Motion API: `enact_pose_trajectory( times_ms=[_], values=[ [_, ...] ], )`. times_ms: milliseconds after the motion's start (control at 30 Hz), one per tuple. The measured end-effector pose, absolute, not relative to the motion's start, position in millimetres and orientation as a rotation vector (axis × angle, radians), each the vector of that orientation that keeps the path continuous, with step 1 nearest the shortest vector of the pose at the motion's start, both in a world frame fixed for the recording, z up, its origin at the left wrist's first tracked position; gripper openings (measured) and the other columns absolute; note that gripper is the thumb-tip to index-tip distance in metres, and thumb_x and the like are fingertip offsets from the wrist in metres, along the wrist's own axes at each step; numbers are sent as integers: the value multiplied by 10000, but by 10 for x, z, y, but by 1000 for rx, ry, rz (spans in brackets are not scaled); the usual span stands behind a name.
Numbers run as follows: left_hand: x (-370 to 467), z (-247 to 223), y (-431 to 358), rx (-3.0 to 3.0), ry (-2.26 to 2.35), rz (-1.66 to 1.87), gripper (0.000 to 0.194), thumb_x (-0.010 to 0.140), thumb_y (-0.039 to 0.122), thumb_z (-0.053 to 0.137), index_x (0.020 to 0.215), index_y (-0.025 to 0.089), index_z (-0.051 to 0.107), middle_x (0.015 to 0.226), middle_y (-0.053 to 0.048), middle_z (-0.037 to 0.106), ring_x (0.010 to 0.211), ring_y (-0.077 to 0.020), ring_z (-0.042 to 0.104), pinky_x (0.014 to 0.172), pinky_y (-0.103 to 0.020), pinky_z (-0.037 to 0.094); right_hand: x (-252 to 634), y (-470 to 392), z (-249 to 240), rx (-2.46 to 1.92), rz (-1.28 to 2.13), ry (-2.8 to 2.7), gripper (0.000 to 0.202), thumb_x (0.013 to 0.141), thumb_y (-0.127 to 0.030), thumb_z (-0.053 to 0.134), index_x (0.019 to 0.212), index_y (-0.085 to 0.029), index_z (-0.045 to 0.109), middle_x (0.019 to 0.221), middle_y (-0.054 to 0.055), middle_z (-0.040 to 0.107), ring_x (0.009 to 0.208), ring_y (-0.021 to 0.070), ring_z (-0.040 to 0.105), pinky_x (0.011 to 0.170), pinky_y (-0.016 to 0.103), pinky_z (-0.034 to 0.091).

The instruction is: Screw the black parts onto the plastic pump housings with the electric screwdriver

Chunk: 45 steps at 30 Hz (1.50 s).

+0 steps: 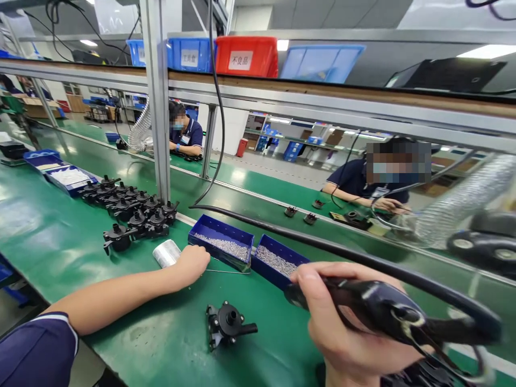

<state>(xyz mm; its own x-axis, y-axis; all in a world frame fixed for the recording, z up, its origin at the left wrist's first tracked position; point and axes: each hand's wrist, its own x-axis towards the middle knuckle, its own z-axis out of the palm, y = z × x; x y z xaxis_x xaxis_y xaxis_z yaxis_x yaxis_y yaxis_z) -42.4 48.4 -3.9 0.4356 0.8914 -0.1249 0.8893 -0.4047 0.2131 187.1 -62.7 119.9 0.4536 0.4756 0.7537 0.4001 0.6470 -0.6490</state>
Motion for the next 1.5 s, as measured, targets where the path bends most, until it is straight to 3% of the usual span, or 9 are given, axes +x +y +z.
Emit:
enact_pose_trajectory(
  times_ms=[167,333,433,567,733,867,1100,1333,1500],
  values=[
    [-450,76,465,2255,1449,71,282,859,30,648,1116,94,745,1156,-213,754,1135,-329,711,979,-418,557,1836,-634,1158,-738,182,-1156,217,787,-146,908,849,-192,705,740,14,722,594,237,714,601,378,612],
    [-300,-38,300,1882,1041,-103,69,829,152,644,806,199,688,729,4,669,704,-179,658,645,-259,521,1757,-636,1118,-602,558,-1179,138,871,-148,812,895,-199,686,677,-10,662,545,189,648,532,323,585],
    [-204,-193,224,1626,938,-168,48,797,232,647,761,202,634,649,31,581,542,-138,569,512,-233,457,1684,-617,1074,-581,723,-1193,136,897,-175,809,900,-201,675,671,-8,645,554,175,643,522,290,577],
    [-164,-345,206,1416,870,-171,107,715,258,696,732,191,615,662,31,564,492,-105,524,453,-200,403,1658,-612,1041,-597,801,-1201,150,898,-192,825,896,-199,675,664,-17,616,552,168,641,517,274,571],
    [-197,-378,244,1294,806,-168,118,674,223,711,669,179,601,658,19,572,510,-109,551,459,-199,415,1682,-628,1058,-605,812,-1213,141,907,-195,813,898,-198,673,656,-18,603,540,166,627,513,275,557],
    [-249,-309,294,1244,765,-179,147,673,246,795,754,176,694,719,3,639,588,-133,616,524,-226,484,1663,-633,1068,-601,831,-1236,145,911,-205,811,898,-208,667,647,-14,612,530,169,620,505,274,548],
    [-206,-236,160,1315,856,-67,501,542,511,1036,776,187,734,705,29,657,663,-125,578,580,-229,429,1577,-603,1012,-610,869,-1262,147,924,-207,804,912,-216,658,676,-15,650,530,177,652,502,285,581],
    [-132,-222,58,1268,939,-88,339,648,372,974,767,171,728,650,32,630,654,-128,587,638,-247,478,1557,-533,926,-594,937,-1279,147,935,-174,783,935,-219,643,698,-19,668,546,171,658,520,281,581],
    [-148,-219,80,1271,913,-77,419,614,421,995,767,170,696,666,34,624,659,-123,575,633,-242,474,1532,-505,882,-554,981,-1256,147,940,-168,782,943,-219,644,701,-28,661,549,166,664,516,265,575]
  ],
)
